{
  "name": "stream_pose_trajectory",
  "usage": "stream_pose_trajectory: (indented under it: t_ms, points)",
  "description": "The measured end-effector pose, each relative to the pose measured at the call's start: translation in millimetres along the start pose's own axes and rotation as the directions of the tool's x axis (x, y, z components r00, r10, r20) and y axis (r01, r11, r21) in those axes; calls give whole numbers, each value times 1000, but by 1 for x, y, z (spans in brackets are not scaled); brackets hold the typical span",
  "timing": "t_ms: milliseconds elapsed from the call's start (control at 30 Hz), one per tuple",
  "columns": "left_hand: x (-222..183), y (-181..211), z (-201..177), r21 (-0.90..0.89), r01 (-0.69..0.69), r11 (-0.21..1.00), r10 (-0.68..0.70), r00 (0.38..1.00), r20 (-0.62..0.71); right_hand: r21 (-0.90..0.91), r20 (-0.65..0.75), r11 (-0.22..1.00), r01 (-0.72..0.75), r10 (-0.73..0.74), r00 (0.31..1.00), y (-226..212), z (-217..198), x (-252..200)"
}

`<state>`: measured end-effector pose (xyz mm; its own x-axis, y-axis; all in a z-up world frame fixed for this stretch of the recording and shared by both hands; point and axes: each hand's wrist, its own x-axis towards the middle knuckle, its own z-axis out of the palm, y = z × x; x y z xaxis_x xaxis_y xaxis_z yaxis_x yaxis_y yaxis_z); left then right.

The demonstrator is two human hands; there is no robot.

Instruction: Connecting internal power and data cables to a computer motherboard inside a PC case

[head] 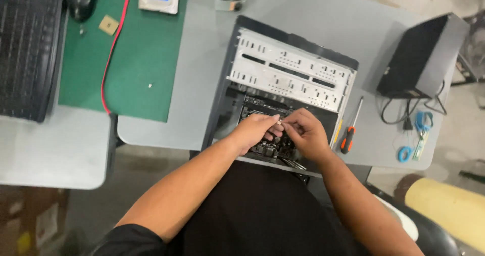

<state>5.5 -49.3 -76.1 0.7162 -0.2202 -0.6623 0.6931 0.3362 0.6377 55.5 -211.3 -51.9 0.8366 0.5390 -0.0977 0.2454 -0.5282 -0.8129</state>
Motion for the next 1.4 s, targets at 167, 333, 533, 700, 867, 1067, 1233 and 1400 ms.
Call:
stream_pose_trajectory:
  t_ms: [167, 333, 533, 700, 867, 1067, 1233, 1400]
  points:
    - [-18, 22, 1, 199, -66, 978, 56, 997, 55, 96, -121, 967, -234, 245, 962, -13, -4, -16]
    - [-21, 39, 1, 472, -212, 856, 181, 977, 112, 570, 151, 509, -645, 706, 692, -12, 5, -25]
    - [-33, 49, -6, 735, -346, 583, 275, 935, 223, 658, 302, 294, -693, 740, 601, -14, 10, -21]
    - [-14, 13, -19, 906, -421, -34, 302, 860, 411, 461, 331, 473, -751, 693, 640, 23, 24, -23]
    - [-50, 40, -47, 935, -324, -145, 734, 598, 321, -7, 307, 716, -698, 666, 680, 32, 26, -16]
    - [-59, 20, -86, 995, -94, 38, 918, 396, 2, -259, 254, 658, -707, 752, 608, 27, 44, -15]
    - [-59, 10, -83, 949, -113, 294, 817, 545, -188, -204, 208, 629, -750, 777, 594, 17, 49, -17]
    - [-55, 6, -83, 969, -67, 238, 874, 450, -184, -80, 218, 682, -727, 724, 654, 58, 55, -25]
